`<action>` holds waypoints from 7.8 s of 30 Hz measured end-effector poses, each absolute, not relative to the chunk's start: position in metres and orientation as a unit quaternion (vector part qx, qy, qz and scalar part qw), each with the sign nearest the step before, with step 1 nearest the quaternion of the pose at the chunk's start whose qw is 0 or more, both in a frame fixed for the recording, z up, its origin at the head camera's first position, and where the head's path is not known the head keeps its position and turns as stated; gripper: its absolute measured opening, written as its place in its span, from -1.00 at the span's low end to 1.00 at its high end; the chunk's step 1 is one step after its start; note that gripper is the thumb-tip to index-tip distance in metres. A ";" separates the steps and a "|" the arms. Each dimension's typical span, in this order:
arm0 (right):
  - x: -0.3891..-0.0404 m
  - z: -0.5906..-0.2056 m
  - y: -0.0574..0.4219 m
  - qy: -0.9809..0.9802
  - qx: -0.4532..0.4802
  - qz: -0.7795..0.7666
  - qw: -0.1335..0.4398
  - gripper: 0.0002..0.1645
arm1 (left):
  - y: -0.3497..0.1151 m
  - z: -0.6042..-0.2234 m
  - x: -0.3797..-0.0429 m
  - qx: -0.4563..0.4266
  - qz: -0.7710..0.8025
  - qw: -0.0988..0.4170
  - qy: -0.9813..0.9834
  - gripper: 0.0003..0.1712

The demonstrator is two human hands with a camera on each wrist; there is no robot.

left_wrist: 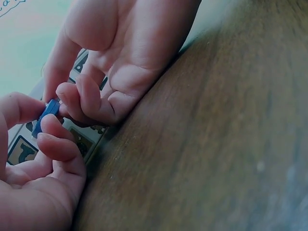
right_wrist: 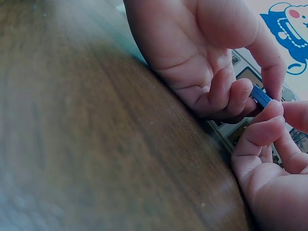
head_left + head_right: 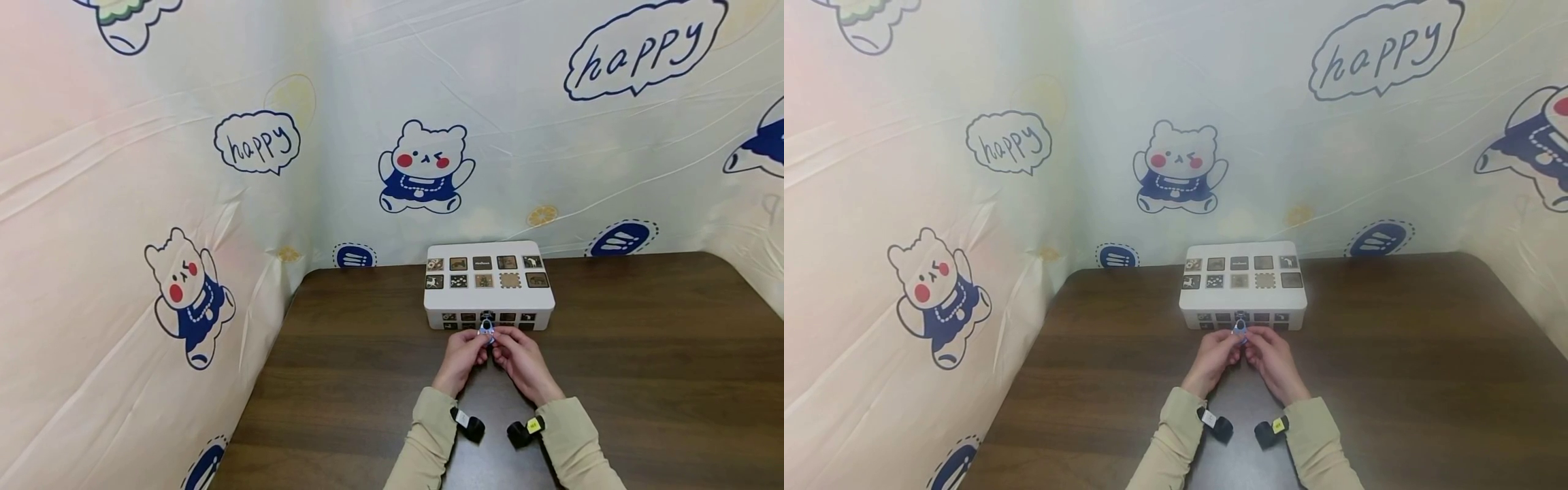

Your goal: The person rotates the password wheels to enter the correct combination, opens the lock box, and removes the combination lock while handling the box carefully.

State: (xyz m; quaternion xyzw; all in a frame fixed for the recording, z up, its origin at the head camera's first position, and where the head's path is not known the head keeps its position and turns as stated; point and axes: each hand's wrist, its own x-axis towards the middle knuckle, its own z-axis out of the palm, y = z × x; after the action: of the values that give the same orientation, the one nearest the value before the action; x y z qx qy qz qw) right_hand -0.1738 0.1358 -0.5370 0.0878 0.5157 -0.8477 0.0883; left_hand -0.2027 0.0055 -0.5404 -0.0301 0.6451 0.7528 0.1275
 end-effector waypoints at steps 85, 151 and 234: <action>-0.172 -0.534 0.135 0.520 0.094 -0.845 0.084 -0.93 | 0.012 -0.528 -0.199 -0.054 0.690 0.118 0.712 -0.79; -0.175 -0.536 0.136 0.515 0.101 -0.847 0.087 -0.91 | 0.003 -0.537 -0.204 -0.031 0.746 0.132 0.652 -0.83; -0.175 -0.535 0.135 0.533 0.103 -0.836 0.081 -0.91 | 0.010 -0.530 -0.202 -0.063 0.709 0.112 0.693 -0.74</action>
State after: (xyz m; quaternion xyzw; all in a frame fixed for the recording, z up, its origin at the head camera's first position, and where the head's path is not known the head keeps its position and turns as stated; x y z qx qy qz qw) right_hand -0.1745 0.1348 -0.5352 0.1030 0.5327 -0.8361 0.0811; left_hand -0.2023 0.0096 -0.5300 -0.0630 0.6935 0.7090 0.1117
